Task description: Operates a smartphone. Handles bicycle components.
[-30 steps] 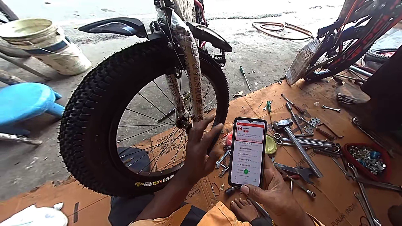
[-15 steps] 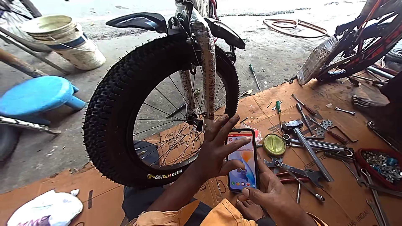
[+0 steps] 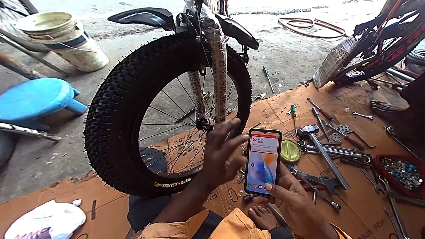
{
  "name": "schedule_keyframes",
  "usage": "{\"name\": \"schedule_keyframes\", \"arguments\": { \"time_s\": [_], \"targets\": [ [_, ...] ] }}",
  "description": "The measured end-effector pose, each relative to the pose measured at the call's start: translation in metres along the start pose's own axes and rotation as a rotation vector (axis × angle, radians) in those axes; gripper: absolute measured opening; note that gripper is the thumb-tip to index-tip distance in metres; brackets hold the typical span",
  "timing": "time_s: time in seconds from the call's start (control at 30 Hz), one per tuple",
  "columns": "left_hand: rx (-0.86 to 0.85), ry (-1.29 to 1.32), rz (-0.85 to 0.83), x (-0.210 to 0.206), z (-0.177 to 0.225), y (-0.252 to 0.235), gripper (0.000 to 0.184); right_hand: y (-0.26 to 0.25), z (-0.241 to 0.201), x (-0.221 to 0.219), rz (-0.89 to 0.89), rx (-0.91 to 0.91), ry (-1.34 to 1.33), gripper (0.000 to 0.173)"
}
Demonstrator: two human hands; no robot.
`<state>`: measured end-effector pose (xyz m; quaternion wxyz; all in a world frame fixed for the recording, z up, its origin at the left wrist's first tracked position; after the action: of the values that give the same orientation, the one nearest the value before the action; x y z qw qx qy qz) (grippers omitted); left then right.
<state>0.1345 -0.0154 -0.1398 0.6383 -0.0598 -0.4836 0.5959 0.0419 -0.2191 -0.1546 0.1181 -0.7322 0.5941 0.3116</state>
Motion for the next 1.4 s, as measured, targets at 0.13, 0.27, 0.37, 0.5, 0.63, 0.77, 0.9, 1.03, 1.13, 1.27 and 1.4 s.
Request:
{"name": "schedule_keyframes", "arguments": {
  "time_s": [0.13, 0.27, 0.37, 0.5, 0.63, 0.77, 0.9, 1.03, 1.13, 1.27, 1.4],
  "targets": [
    [-0.104, -0.083, -0.058, -0.019, 0.008, 0.007, 0.055, -0.001, 0.003, 0.000, 0.006, -0.008, 0.060, 0.064],
    [-0.089, -0.130, -0.095, -0.023, 0.009, 0.006, 0.056, -0.002, 0.005, -0.002, 0.005, -0.024, 0.110, 0.066],
    [-0.073, -0.141, -0.100, -0.022, 0.007, 0.004, 0.058, -0.003, 0.007, -0.004, -0.008, -0.031, 0.132, 0.065],
    [-0.077, -0.158, -0.102, -0.022, 0.008, 0.004, 0.056, -0.004, 0.009, -0.006, -0.012, -0.047, 0.160, 0.067],
    [-0.094, -0.166, -0.092, -0.022, 0.009, 0.004, 0.054, -0.004, 0.009, -0.007, -0.012, -0.046, 0.183, 0.064],
    [-0.088, -0.179, -0.111, -0.021, 0.009, 0.003, 0.054, -0.004, 0.009, -0.008, -0.013, -0.039, 0.189, 0.067],
    [-0.064, -0.158, -0.117, -0.019, 0.008, 0.002, 0.059, -0.004, 0.008, -0.008, -0.015, -0.047, 0.174, 0.067],
    [-0.003, -0.072, -0.082, -0.014, 0.003, 0.001, 0.065, -0.003, 0.007, -0.007, -0.003, -0.048, 0.145, 0.066],
    [0.064, -0.030, -0.068, -0.011, 0.001, -0.002, 0.070, -0.003, 0.007, -0.004, -0.002, -0.034, 0.130, 0.065],
    [0.186, 0.112, -0.093, -0.012, -0.001, -0.002, 0.071, -0.002, 0.005, -0.001, 0.049, -0.027, 0.079, 0.061],
    [0.370, 0.418, -0.221, -0.023, -0.003, 0.004, 0.066, -0.001, 0.002, 0.001, 0.112, -0.005, 0.042, 0.050]
  ]
}}
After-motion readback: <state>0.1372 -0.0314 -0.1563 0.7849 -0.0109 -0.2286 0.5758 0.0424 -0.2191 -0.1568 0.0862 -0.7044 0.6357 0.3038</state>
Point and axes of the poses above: each hand's wrist, its own y-axis away from the middle knuckle, its own x-axis out of the back of the hand, z = x × y, the point moved 3 cm from there along -y, towards the middle knuckle, and after that the axes turned 4 degrees about x, right-handed, at the moved point
